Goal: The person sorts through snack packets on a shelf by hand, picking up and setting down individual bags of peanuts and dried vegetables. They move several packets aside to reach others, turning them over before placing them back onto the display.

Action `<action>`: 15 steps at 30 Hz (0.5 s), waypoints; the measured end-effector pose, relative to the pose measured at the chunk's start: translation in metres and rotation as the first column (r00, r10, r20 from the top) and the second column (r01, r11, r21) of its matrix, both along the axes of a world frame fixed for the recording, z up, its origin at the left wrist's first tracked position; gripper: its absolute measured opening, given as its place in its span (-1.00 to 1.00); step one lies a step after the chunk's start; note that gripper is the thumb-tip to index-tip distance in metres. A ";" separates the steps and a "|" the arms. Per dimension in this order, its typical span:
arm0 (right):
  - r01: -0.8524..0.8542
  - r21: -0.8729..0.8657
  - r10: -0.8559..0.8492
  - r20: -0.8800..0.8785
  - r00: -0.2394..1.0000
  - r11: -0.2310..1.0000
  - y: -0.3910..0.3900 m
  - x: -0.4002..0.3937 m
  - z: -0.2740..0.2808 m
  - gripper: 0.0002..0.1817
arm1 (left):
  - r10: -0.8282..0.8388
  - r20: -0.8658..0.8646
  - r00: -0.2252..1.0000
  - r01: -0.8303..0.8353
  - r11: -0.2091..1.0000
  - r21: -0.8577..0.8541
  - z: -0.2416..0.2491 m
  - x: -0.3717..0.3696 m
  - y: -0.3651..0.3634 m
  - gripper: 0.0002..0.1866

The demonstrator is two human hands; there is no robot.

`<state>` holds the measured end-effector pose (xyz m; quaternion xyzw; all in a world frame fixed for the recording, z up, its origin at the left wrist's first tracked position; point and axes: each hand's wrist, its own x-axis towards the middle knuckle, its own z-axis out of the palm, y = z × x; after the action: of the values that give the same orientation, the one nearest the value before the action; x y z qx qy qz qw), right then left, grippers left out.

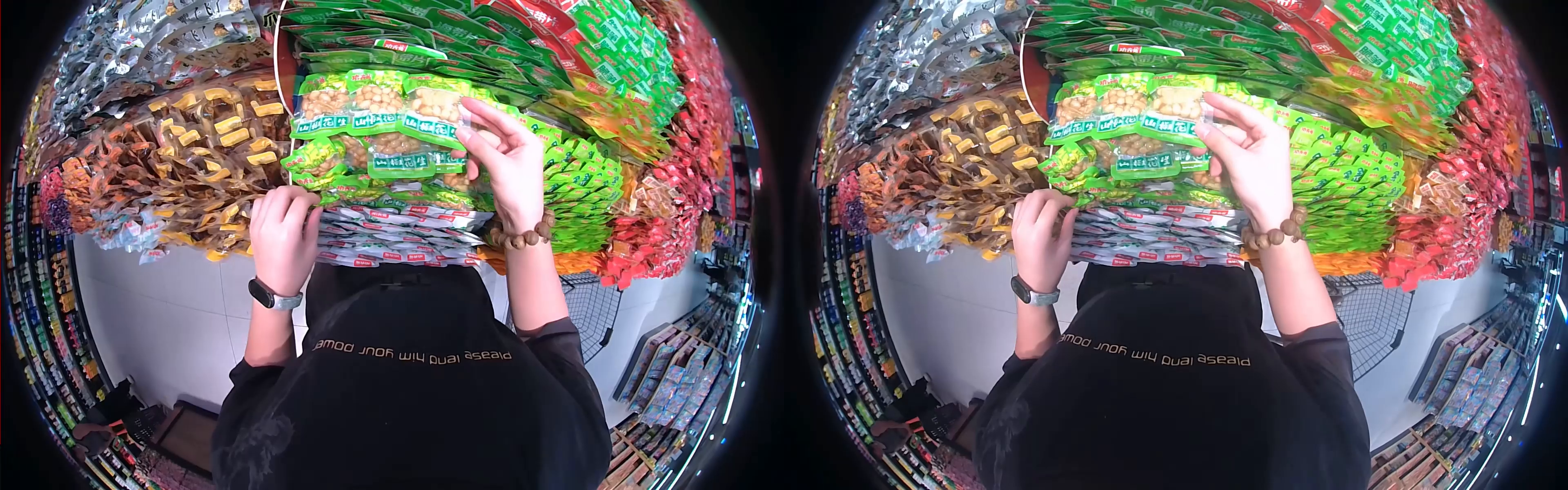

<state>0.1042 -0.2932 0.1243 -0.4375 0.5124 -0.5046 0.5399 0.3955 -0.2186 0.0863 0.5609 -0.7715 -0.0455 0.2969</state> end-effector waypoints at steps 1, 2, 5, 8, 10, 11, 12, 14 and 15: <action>-0.001 0.011 0.001 0.014 1.000 1.000 -0.002 0.001 0.000 -0.44 | -0.008 0.000 1.000 0.008 1.000 -0.006 -0.002 0.000 -0.001 -0.78; -0.012 -0.002 0.012 -0.002 1.000 1.000 -0.003 0.001 -0.002 -0.44 | -0.015 0.000 1.000 0.015 1.000 -0.011 -0.002 0.001 -0.001 -0.79; -0.047 -0.016 0.046 -0.062 0.997 0.999 -0.004 0.001 -0.005 -0.49 | -0.074 -0.005 0.997 0.074 0.997 -0.033 -0.001 0.004 -0.003 -0.80; -0.038 -0.037 0.034 -0.104 0.994 0.999 -0.001 0.003 -0.002 -0.57 | -0.206 -0.110 0.972 0.202 0.978 -0.047 0.004 0.009 -0.005 -0.81; 0.008 -0.114 -0.017 -0.079 0.997 0.993 0.001 0.007 -0.004 -0.62 | -0.259 -0.220 0.941 0.260 0.965 -0.022 0.010 0.011 -0.008 -0.80; 0.000 -0.136 -0.014 -0.096 0.995 0.991 0.000 0.006 -0.006 -0.62 | -0.282 -0.273 0.920 0.289 0.957 -0.012 0.012 0.013 -0.009 -0.79; -0.008 -0.159 -0.010 -0.113 0.994 0.987 -0.001 0.003 -0.008 -0.63 | -0.266 -0.286 0.921 0.280 0.960 0.007 0.011 0.014 -0.009 -0.79; -0.012 -0.189 -0.012 -0.123 0.992 0.982 -0.002 0.001 -0.010 -0.64 | -0.239 -0.307 0.921 0.264 0.964 0.043 0.008 0.017 -0.010 -0.78; -0.007 -0.195 -0.017 -0.118 0.993 0.981 -0.001 0.001 -0.011 -0.65 | -0.241 -0.335 0.911 0.272 0.961 0.048 0.009 0.018 -0.009 -0.78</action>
<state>0.1050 -0.2944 0.1136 -0.5162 0.4929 -0.5267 0.4618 0.4131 -0.2280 0.0953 0.4527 -0.7758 -0.2119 0.3851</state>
